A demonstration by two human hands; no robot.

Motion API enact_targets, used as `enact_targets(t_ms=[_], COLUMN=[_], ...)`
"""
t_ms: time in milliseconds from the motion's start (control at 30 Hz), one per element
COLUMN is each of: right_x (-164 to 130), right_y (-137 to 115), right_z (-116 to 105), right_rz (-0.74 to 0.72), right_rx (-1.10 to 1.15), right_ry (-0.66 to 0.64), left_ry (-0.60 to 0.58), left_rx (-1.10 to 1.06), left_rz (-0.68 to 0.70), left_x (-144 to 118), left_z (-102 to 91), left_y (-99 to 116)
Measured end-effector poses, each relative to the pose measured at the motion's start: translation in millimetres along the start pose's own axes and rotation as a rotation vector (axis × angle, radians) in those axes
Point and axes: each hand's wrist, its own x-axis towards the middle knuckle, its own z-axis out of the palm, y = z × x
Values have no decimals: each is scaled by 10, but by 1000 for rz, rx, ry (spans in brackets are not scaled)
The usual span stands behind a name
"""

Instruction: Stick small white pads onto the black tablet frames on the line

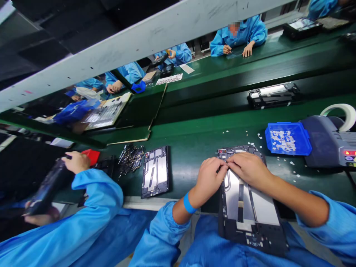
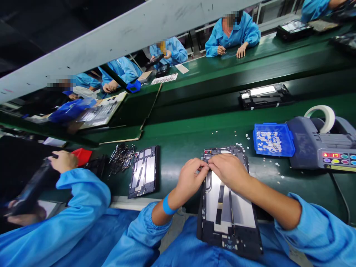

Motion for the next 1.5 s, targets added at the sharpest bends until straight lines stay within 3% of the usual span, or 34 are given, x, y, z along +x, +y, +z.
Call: enact_targets(t_ms=[167, 233, 300, 433, 500, 567, 667, 767, 833, 1133, 1500], right_x=[40, 46, 7, -223, -325, -348, -220, -11, 89, 215, 249], right_y=[-149, -153, -29, 452, 571, 489, 110, -213, -293, -260, -141], right_z=[51, -25, -241, -884, -1048, -981, -571, -175, -52, -165, -191], right_rz=[96, 125, 228, 687, 679, 491, 222, 173, 189, 229, 190], right_rx=[-72, -134, -225, -589, -641, -486, -160, -84, -98, -86, 87], right_ry=[48, 58, 58, 27, 42, 59, -26, -114, -147, -288, -268], left_ry=[-11, -14, -7, -1, -3, 5, 25, 53, 72, 157, 108], left_rx=[-56, -147, -279, -560, -643, -685, -713, -678, -619, -295, -348], left_rz=[-14, -66, -148, -353, -408, -432, -455, -451, -425, -108, -192], left_x=[-3, 8, 29, 80, 99, 109, 106, 85, 64, 3, 35], left_z=[-11, -7, 0, 24, 45, 69, 103, 124, 131, 110, 92], left_y=[28, 22, -18, -157, -206, -218, -187, -148, -129, -40, -44])
